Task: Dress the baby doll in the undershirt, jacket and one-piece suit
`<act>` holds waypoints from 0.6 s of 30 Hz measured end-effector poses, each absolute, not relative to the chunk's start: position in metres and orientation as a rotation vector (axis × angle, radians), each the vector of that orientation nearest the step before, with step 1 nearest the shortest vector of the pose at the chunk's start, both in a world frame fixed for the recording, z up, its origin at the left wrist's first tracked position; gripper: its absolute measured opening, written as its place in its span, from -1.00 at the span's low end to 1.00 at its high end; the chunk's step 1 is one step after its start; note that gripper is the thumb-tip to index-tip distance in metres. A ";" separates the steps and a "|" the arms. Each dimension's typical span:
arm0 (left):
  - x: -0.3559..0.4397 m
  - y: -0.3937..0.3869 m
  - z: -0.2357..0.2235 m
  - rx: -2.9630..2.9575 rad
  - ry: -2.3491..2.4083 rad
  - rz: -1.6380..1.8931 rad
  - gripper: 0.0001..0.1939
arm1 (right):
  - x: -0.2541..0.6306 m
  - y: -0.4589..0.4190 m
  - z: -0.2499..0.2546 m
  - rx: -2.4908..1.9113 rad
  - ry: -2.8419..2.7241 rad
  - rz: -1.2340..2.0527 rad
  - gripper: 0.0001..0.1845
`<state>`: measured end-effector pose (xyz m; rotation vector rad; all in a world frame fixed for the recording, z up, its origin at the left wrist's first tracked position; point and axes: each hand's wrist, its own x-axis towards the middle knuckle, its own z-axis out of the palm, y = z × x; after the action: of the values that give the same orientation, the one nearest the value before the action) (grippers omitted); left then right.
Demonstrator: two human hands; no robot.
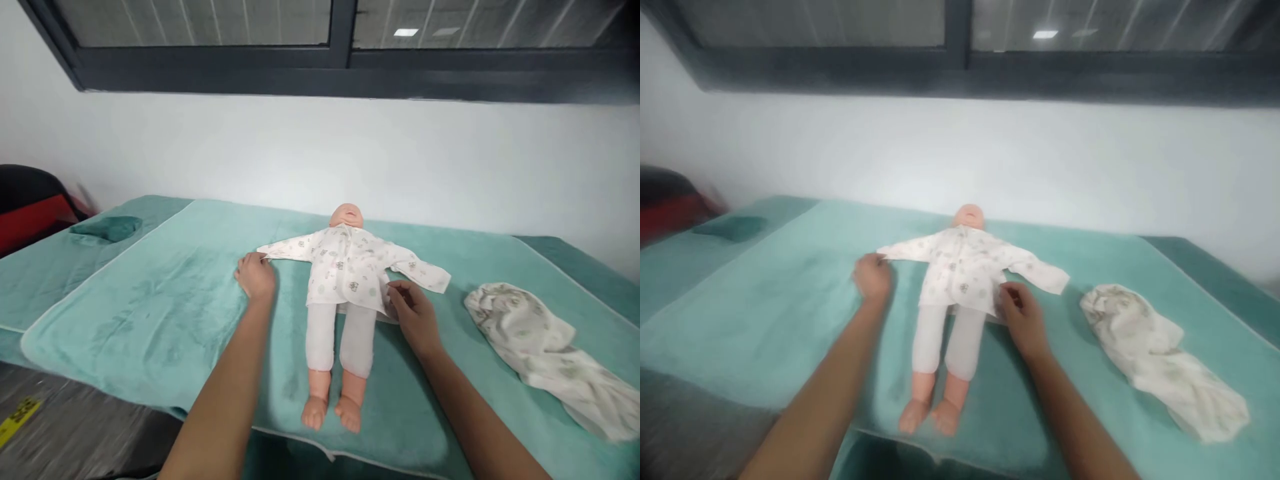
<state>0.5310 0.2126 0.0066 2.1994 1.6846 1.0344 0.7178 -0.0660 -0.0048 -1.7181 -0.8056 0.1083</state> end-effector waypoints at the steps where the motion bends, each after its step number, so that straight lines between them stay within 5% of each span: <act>1: 0.531 0.213 0.007 2.209 1.671 1.038 -0.72 | 0.718 -0.080 -0.008 -1.784 -0.837 0.041 -0.72; 9: 0.527 0.193 0.018 2.425 1.323 1.190 -0.64 | 0.748 -0.212 -0.015 -2.258 -1.075 -0.836 -0.63; 18: 0.516 0.162 0.006 2.667 0.976 0.996 -0.66 | 0.772 -0.251 0.005 -2.570 -1.197 -0.962 -0.55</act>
<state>0.5156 0.1619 0.0064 2.6674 0.9760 0.9956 0.7717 -0.2508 0.0053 -2.5704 -1.1971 -0.9623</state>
